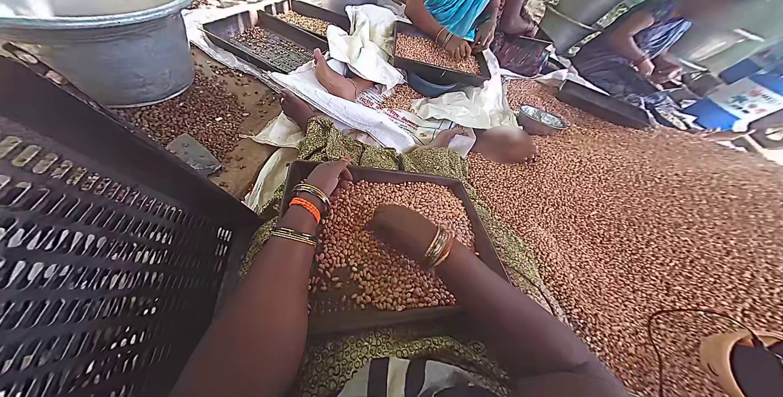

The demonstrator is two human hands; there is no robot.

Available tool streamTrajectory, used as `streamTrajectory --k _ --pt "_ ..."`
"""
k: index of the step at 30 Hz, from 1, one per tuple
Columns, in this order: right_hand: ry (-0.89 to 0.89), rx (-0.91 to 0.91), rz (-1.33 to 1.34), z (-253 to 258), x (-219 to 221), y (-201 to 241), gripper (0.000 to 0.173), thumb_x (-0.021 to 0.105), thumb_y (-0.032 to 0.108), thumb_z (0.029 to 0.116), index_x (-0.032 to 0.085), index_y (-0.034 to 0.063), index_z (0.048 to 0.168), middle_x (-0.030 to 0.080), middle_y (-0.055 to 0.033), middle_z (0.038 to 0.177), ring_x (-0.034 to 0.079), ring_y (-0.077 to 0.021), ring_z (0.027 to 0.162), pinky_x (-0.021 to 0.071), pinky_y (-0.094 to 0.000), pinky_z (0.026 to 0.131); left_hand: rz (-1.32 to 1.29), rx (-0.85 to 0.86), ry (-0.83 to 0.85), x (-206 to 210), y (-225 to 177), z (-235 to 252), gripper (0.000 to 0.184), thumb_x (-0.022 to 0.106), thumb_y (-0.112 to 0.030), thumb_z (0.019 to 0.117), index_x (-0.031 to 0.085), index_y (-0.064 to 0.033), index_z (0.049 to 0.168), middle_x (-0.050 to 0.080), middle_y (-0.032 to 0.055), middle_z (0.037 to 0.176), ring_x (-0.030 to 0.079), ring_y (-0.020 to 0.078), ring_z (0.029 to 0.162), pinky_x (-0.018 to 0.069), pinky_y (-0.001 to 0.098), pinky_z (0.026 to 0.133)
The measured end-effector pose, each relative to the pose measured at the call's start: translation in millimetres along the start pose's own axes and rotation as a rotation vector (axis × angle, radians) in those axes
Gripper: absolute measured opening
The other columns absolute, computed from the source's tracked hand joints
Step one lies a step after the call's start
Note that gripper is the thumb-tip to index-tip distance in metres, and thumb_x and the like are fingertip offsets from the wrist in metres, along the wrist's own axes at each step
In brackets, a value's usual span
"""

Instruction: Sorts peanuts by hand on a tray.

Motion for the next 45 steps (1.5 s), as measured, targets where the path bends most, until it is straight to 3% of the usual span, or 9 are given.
streamTrajectory --k 4,9,13,19,24,30,37,43,45 --pt "-0.115 0.082 -0.038 19.3 15.4 -13.9 0.02 0.055 0.004 0.1014 0.072 -0.004 0.109 0.069 -0.0228 0.117 0.064 -0.0372 0.12 0.0501 -0.0496 0.105 0.001 -0.004 -0.086 -11.7 -4.6 -1.1 0.048 0.038 -0.043 0.1121 0.062 -0.007 0.091 0.051 -0.0003 0.063 0.038 0.0072 0.044 0.0316 0.0204 0.043" --pt "-0.203 -0.011 0.237 -13.3 -11.4 -23.2 0.014 0.066 0.003 0.0945 0.074 -0.0056 0.102 0.073 -0.0182 0.101 0.07 -0.0248 0.098 0.0545 -0.0379 0.095 0.099 0.032 -0.079 -8.0 -0.4 -5.1 0.051 0.037 -0.049 0.1106 0.064 -0.0097 0.092 0.053 -0.0009 0.066 0.034 0.007 0.045 0.0294 0.0226 0.044" --pt "0.304 -0.4 0.688 -82.0 -10.1 -1.6 0.027 0.068 0.024 0.0957 0.075 -0.0023 0.095 0.077 -0.0012 0.09 0.07 -0.0008 0.082 0.0583 -0.0214 0.078 0.118 0.021 -0.07 -8.9 3.6 -5.6 0.054 0.038 -0.056 0.1083 0.063 -0.0125 0.089 0.053 -0.0011 0.063 0.034 0.0082 0.044 0.0295 0.0241 0.044" --pt "0.255 -0.14 0.037 -77.4 33.2 -16.5 0.016 0.064 -0.001 0.0958 0.079 0.0024 0.102 0.075 -0.0179 0.107 0.067 -0.0395 0.11 0.0479 -0.0625 0.099 0.153 0.03 -0.054 -4.0 4.7 -0.3 0.055 0.036 -0.056 0.1088 0.062 -0.0122 0.087 0.051 -0.0011 0.062 0.032 0.0076 0.043 0.0275 0.0229 0.042" --pt "-0.221 -0.119 0.053 -69.4 -3.2 -25.3 0.026 0.055 -0.003 0.0988 0.076 0.003 0.114 0.075 -0.0143 0.118 0.067 -0.0301 0.121 0.045 -0.0441 0.113 0.187 0.055 -0.042 -9.1 11.4 13.6 0.058 0.035 -0.054 0.1098 0.064 -0.0086 0.089 0.054 0.0014 0.064 0.038 0.0092 0.046 0.0336 0.0253 0.045" --pt "0.037 0.03 -0.04 -113.8 1.6 -39.3 0.012 0.067 0.007 0.0948 0.076 0.0001 0.098 0.074 -0.019 0.098 0.072 -0.037 0.095 0.0564 -0.0587 0.085 0.264 0.025 -0.069 -4.7 0.8 -1.9 0.049 0.036 -0.046 0.1117 0.064 -0.0094 0.094 0.048 -0.001 0.063 0.034 0.0079 0.046 0.0294 0.0233 0.045" --pt "0.078 0.092 -0.032 -119.3 32.2 -55.0 0.014 0.063 0.006 0.0977 0.075 0.0005 0.102 0.072 -0.0195 0.108 0.069 -0.0373 0.105 0.0552 -0.0562 0.091 0.332 0.045 -0.057 -2.6 9.2 2.2 0.04 0.04 -0.037 0.1122 0.067 -0.008 0.105 0.046 -0.001 0.062 0.033 0.0083 0.046 0.0284 0.024 0.046" --pt "-0.592 -0.171 0.452 -157.0 -48.8 -35.9 0.005 0.073 0.001 0.0874 0.074 -0.0017 0.091 0.074 -0.0074 0.092 0.07 -0.008 0.087 0.0594 -0.024 0.085 0.35 0.122 -0.057 0.9 5.6 3.8 0.029 0.043 -0.023 0.112 0.069 -0.01 0.11 0.043 -0.0017 0.061 0.035 0.0084 0.048 0.03 0.0238 0.047" --pt "-0.707 -0.369 0.66 -185.2 -77.3 -4.4 0.006 0.074 0.001 0.0892 0.07 0.0032 0.092 0.072 -0.0013 0.093 0.069 -0.0044 0.09 0.0604 -0.0232 0.084 0.39 0.177 -0.055 7.4 3.7 6.5 0.028 0.043 -0.021 0.1118 0.069 -0.0095 0.112 0.043 -0.0007 0.06 0.037 0.0094 0.049 0.0323 0.0246 0.048"
Point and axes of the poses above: each hand's wrist, its own z-axis towards the middle knuckle, its own x-axis out of the palm, y = z × x, the point moved 9 cm from there along z, towards the middle knuckle
